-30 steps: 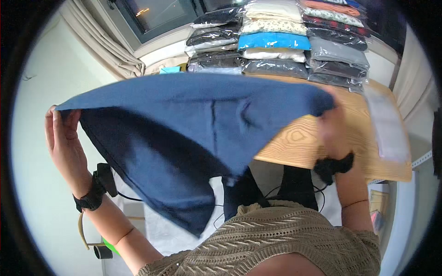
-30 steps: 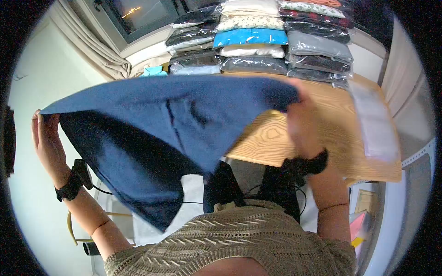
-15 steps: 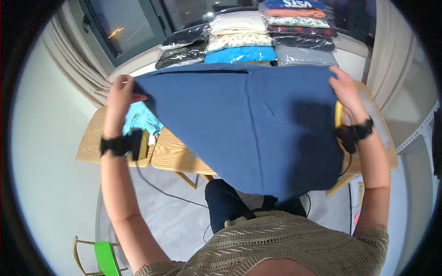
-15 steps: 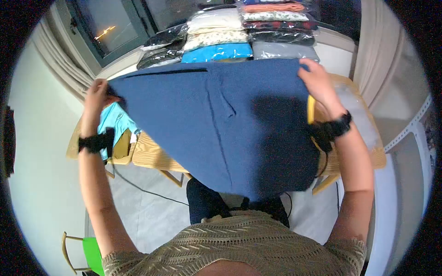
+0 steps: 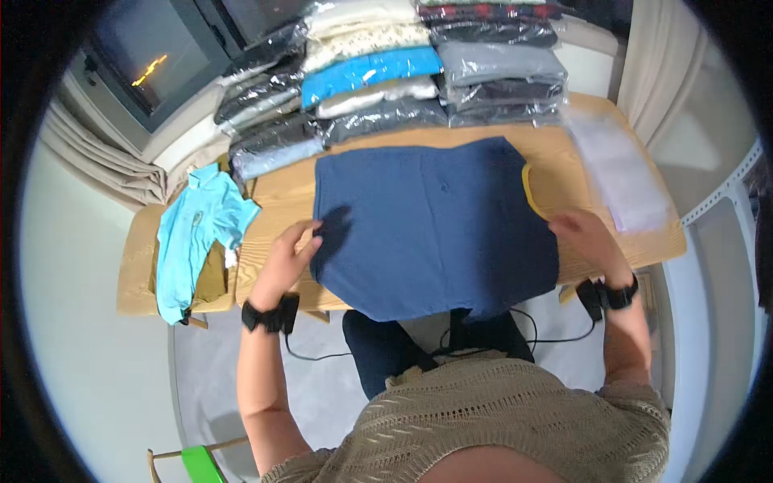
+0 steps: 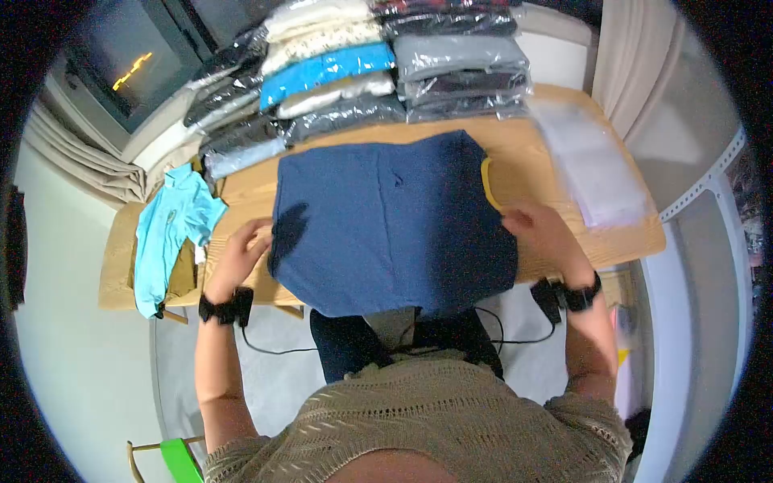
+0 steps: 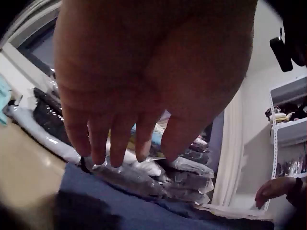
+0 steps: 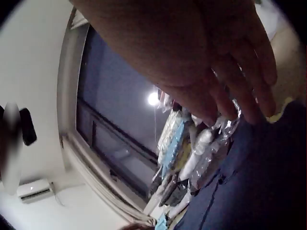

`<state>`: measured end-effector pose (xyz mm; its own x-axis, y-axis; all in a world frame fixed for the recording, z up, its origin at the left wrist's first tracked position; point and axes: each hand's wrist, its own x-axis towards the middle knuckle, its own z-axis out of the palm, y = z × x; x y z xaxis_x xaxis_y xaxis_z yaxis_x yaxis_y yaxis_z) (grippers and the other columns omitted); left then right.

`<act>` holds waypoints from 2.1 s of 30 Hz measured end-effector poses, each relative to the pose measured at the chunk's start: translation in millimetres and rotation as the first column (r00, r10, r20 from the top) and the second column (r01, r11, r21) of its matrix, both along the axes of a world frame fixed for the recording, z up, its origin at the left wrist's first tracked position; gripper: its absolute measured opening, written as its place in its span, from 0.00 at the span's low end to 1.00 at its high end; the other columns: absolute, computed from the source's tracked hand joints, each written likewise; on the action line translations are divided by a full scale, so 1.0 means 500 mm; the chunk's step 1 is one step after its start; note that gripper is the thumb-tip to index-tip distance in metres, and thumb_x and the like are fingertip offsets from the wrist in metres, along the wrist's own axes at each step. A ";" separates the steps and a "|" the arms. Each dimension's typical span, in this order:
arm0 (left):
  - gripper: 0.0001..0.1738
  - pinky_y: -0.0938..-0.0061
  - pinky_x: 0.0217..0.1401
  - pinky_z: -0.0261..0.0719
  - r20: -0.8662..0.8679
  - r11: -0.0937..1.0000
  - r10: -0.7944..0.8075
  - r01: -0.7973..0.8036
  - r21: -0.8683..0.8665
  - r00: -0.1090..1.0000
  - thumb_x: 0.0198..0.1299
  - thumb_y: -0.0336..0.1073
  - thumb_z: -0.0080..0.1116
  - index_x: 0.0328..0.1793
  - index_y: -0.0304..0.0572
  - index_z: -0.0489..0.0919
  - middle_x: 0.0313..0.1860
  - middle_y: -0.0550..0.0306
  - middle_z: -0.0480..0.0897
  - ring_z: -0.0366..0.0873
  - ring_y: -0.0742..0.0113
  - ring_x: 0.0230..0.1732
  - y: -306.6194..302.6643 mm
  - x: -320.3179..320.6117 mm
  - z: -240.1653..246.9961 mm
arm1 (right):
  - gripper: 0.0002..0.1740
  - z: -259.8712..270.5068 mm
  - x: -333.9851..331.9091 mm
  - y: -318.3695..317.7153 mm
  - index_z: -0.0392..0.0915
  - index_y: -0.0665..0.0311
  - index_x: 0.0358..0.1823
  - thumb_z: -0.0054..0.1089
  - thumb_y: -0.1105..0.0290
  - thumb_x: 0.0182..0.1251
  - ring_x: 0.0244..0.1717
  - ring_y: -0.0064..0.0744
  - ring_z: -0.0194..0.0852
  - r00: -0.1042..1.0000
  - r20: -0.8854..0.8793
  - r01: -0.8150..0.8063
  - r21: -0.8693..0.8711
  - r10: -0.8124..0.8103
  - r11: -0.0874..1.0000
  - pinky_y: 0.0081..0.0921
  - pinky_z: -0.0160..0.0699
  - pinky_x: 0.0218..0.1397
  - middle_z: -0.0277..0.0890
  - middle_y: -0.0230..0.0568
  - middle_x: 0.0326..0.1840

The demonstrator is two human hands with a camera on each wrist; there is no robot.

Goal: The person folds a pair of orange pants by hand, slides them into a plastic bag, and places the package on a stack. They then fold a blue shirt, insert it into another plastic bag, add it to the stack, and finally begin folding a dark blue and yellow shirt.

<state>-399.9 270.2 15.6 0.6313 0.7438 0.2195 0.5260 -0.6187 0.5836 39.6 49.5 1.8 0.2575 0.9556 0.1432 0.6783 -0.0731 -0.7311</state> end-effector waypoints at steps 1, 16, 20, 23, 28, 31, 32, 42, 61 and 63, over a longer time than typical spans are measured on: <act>0.18 0.73 0.51 0.73 0.010 0.997 0.051 -0.050 -0.055 0.999 0.58 0.33 0.58 0.54 0.35 0.74 0.47 0.47 0.79 0.77 0.60 0.51 -0.022 -0.028 -0.028 | 0.15 0.003 -0.007 -0.045 0.76 0.70 0.42 0.56 0.65 0.61 0.36 0.38 0.76 0.997 0.046 0.062 -0.111 -0.057 0.992 0.29 0.72 0.42 0.78 0.48 0.37; 0.18 0.76 0.36 0.72 0.206 0.751 0.484 -0.282 -0.597 0.850 0.59 0.39 0.60 0.47 0.30 0.74 0.31 0.58 0.77 0.72 0.72 0.33 -0.108 -0.037 -0.166 | 0.28 -0.185 -0.141 -0.148 0.68 0.70 0.57 0.62 0.61 0.59 0.49 0.26 0.68 0.702 -0.661 0.027 -0.346 -0.264 0.938 0.26 0.66 0.54 0.72 0.40 0.53; 0.17 0.79 0.45 0.73 0.414 0.797 0.441 -0.134 -0.589 0.796 0.64 0.35 0.52 0.53 0.30 0.72 0.42 0.55 0.80 0.76 0.72 0.41 -0.136 -0.025 -0.115 | 0.27 -0.149 -0.123 -0.146 0.63 0.69 0.61 0.57 0.67 0.62 0.52 0.29 0.70 0.611 -0.750 0.088 -0.253 -0.253 0.963 0.29 0.66 0.57 0.71 0.40 0.56; 0.15 0.80 0.45 0.72 0.476 0.697 0.548 -0.061 -0.715 0.687 0.63 0.35 0.54 0.52 0.32 0.71 0.42 0.55 0.79 0.76 0.73 0.41 -0.144 -0.018 -0.108 | 0.26 -0.129 -0.114 -0.133 0.59 0.69 0.64 0.51 0.73 0.65 0.55 0.31 0.70 0.445 -0.886 0.129 -0.081 -0.130 0.988 0.29 0.66 0.61 0.70 0.40 0.57; 0.22 0.80 0.32 0.73 0.427 0.603 0.712 -0.173 -0.779 0.558 0.58 0.36 0.60 0.55 0.36 0.66 0.34 0.56 0.78 0.74 0.74 0.32 -0.182 -0.038 -0.125 | 0.26 -0.130 -0.123 -0.123 0.57 0.69 0.64 0.50 0.73 0.65 0.55 0.32 0.70 0.379 -0.906 0.155 -0.140 -0.190 0.978 0.28 0.69 0.58 0.68 0.42 0.58; 0.31 0.83 0.28 0.68 0.297 0.609 0.669 -0.273 -0.745 0.681 0.57 0.32 0.60 0.65 0.35 0.61 0.29 0.60 0.77 0.72 0.79 0.28 -0.232 -0.064 -0.112 | 0.27 -0.112 -0.135 -0.127 0.58 0.70 0.63 0.52 0.72 0.64 0.52 0.32 0.72 0.344 -0.916 0.156 -0.159 -0.204 0.975 0.28 0.70 0.56 0.68 0.42 0.58; 0.31 0.83 0.28 0.68 0.293 0.606 0.670 -0.275 -0.747 0.682 0.57 0.32 0.60 0.65 0.35 0.61 0.29 0.60 0.77 0.72 0.79 0.28 -0.243 -0.070 -0.115 | 0.27 -0.110 -0.133 -0.130 0.58 0.70 0.63 0.52 0.72 0.64 0.52 0.32 0.72 0.342 -0.916 0.156 -0.163 -0.208 0.974 0.28 0.70 0.56 0.68 0.42 0.58; 0.15 0.89 0.30 0.69 0.467 0.591 0.671 -0.035 -0.806 0.576 0.60 0.28 0.53 0.54 0.40 0.75 0.41 0.62 0.80 0.74 0.82 0.34 -0.234 -0.110 -0.119 | 0.18 -0.071 -0.103 -0.091 0.70 0.70 0.54 0.53 0.68 0.65 0.49 0.31 0.75 0.183 -0.970 0.172 -0.127 -0.159 0.977 0.26 0.73 0.54 0.75 0.42 0.49; 0.25 0.67 0.63 0.65 0.615 0.579 0.699 0.216 -0.786 0.365 0.65 0.33 0.43 0.69 0.44 0.57 0.61 0.41 0.68 0.67 0.55 0.63 -0.154 0.013 -0.129 | 0.31 -0.078 -0.093 0.001 0.57 0.65 0.65 0.55 0.73 0.60 0.53 0.38 0.71 0.734 -0.663 0.197 -0.002 -0.149 0.980 0.27 0.69 0.58 0.63 0.56 0.61; 0.27 0.68 0.61 0.64 0.625 0.620 0.656 0.170 -0.766 0.424 0.64 0.31 0.45 0.69 0.46 0.57 0.60 0.45 0.70 0.68 0.57 0.61 -0.159 0.034 -0.107 | 0.32 -0.042 -0.101 0.010 0.59 0.62 0.65 0.57 0.74 0.58 0.53 0.38 0.71 0.899 -0.371 0.219 -0.075 -0.231 0.973 0.26 0.70 0.56 0.63 0.54 0.62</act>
